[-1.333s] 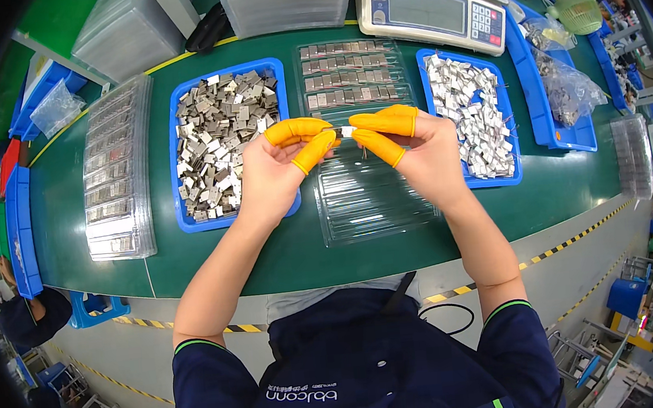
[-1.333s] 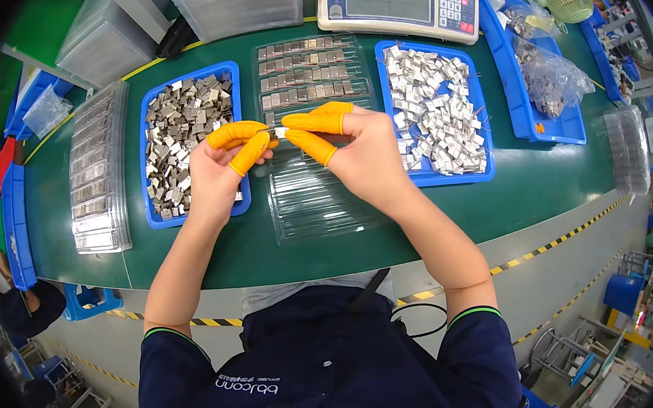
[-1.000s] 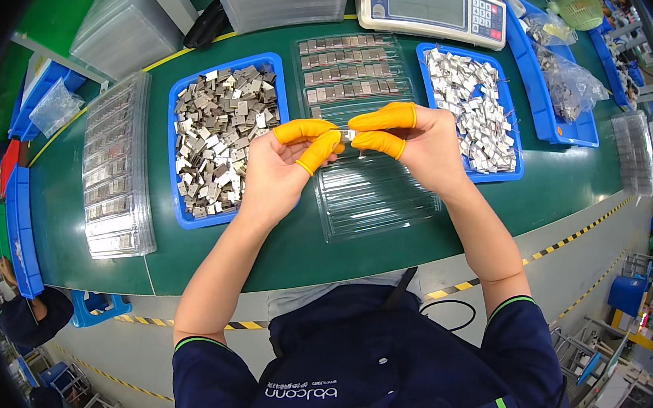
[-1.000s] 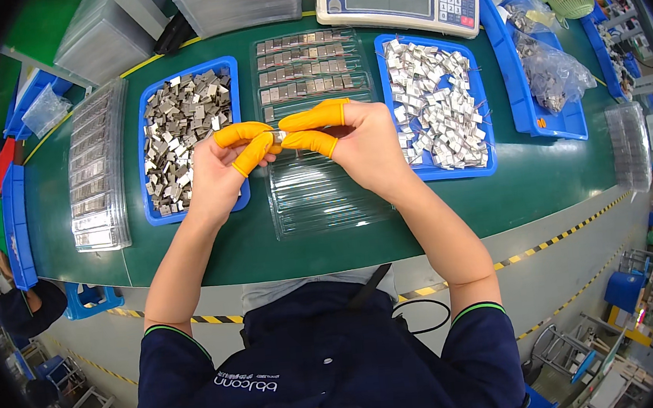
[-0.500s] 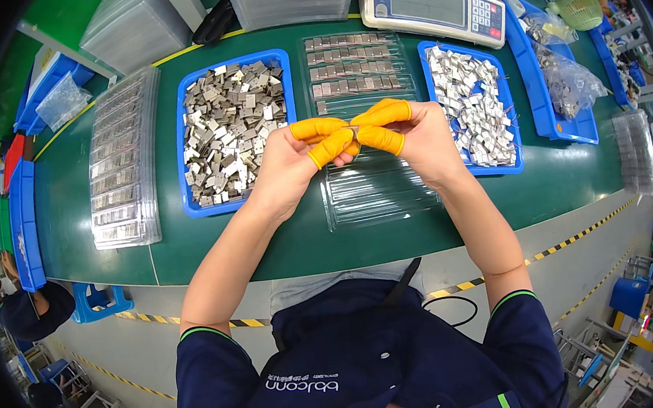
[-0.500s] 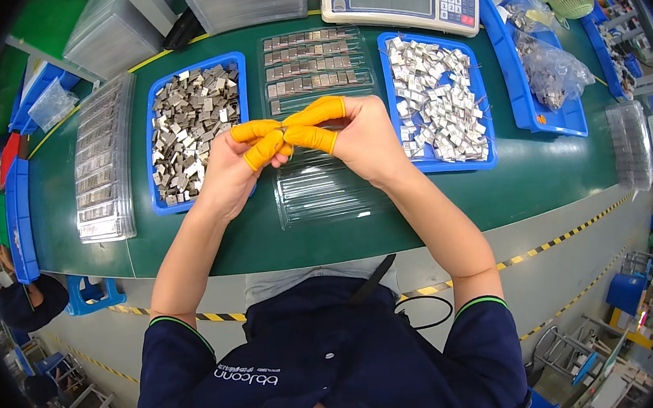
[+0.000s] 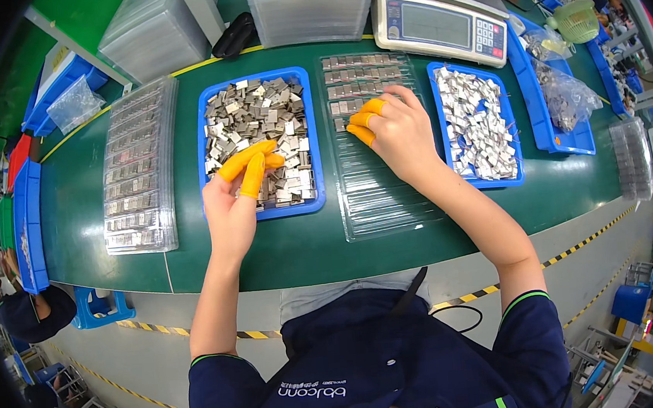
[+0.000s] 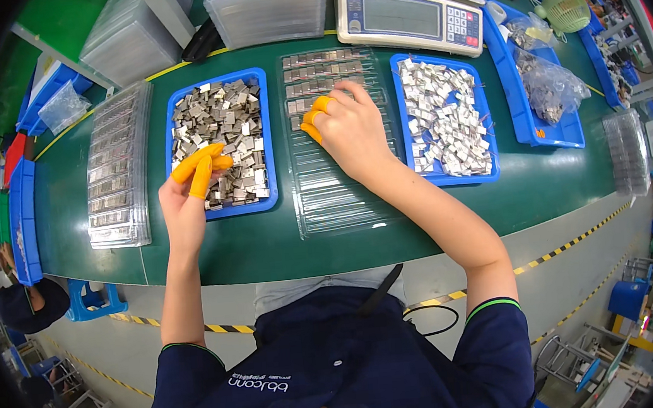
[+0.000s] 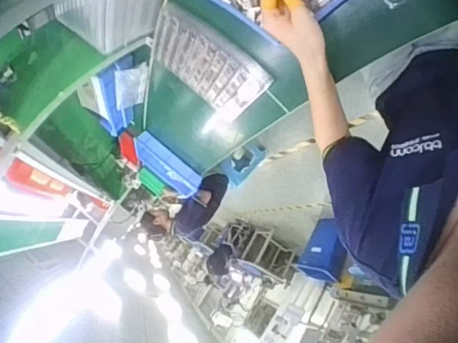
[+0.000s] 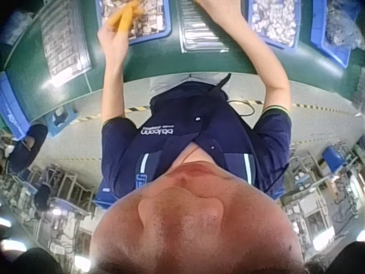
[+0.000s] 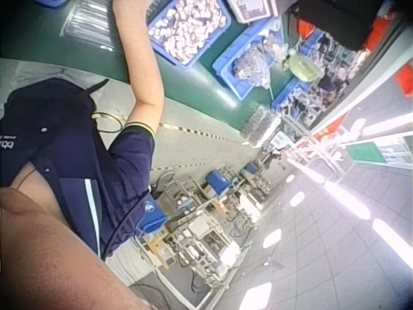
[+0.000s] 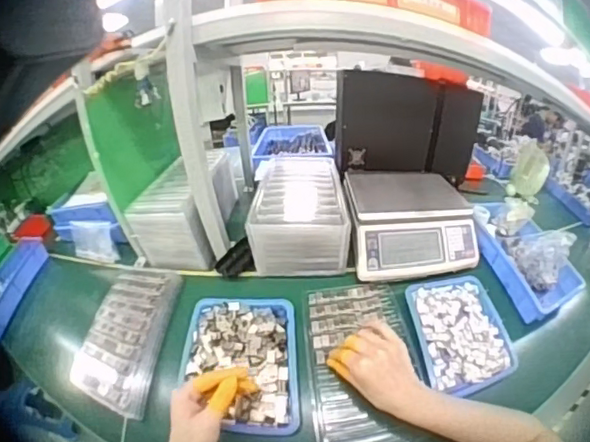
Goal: The person sorts small metal components by hand into a plastic tray.
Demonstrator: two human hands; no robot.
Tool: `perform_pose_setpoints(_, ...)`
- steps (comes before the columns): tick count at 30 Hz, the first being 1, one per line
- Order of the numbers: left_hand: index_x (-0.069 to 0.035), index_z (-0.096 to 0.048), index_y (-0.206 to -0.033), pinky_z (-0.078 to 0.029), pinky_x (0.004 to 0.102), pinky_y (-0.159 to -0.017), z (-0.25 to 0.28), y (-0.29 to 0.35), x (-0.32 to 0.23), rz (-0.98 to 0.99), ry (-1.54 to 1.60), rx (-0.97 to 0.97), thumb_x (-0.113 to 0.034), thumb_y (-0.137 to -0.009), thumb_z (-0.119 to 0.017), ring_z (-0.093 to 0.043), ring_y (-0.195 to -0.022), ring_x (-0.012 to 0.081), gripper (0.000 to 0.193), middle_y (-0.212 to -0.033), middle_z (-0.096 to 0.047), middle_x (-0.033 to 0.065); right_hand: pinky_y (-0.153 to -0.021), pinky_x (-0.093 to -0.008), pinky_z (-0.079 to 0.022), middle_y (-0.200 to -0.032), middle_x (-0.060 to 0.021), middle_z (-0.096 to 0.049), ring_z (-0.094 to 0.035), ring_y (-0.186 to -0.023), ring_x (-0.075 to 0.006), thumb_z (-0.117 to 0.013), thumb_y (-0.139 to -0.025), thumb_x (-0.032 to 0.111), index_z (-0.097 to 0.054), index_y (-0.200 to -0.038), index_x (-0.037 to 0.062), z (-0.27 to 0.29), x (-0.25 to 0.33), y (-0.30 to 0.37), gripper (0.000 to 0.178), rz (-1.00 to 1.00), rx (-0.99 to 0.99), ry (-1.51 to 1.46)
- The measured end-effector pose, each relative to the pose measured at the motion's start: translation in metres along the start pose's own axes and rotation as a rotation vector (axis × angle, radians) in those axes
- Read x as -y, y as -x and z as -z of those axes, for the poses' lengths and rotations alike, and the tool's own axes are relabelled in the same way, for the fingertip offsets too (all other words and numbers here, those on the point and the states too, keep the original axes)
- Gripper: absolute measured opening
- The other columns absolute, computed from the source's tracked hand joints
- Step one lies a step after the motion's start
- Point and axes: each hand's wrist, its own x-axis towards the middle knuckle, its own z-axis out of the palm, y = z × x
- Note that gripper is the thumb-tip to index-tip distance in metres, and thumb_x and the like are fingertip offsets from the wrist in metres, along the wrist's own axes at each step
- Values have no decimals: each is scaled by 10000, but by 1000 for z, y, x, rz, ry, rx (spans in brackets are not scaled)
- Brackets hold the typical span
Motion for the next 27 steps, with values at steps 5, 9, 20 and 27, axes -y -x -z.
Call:
perform_pose_setpoints(5, 17, -630, -1055, -464, 261, -755, 4, 9, 3, -71, -256, -11, -62, -880, -539, -614, -795, 149, 212, -873, -672, 100, -923, -371, -417, -802, -25, -667, -596, -831, -201, -719, -642, 138, -703, -719, 83, -11, 0, 2, 96, -34, 13, -43)
perform_pose_setpoints(9, 2, -652, -1002, -466, 264, -720, -3, 2, -4, -234, -460, 44, -20, -827, -587, -613, -778, 167, 188, -866, -667, 101, -924, -391, -411, -865, -40, -665, -582, -895, -259, -717, -676, 132, -696, -810, 89, -4, -6, 7, 143, -91, 43, -87)
perform_pose_setpoints(20, -49, -681, -927, -430, 377, -837, -4, -62, 2, -423, -967, 3, -81, -701, -714, -540, -927, 286, 230, -935, -630, 107, -744, -381, -464, -865, -126, -654, -591, -849, -306, -686, -752, 128, -679, -911, 42, 75, -101, 79, 180, -578, 72, 222)
perform_pose_setpoints(27, -40, -689, -872, -435, 384, -825, -9, -64, 7, -456, -1095, 153, -105, -678, -726, -535, -869, 295, 208, -876, -631, 102, -766, -392, -453, -828, -127, -654, -594, -803, -284, -703, -726, 130, -687, -875, 36, 78, -103, 82, 177, -770, 156, 142)
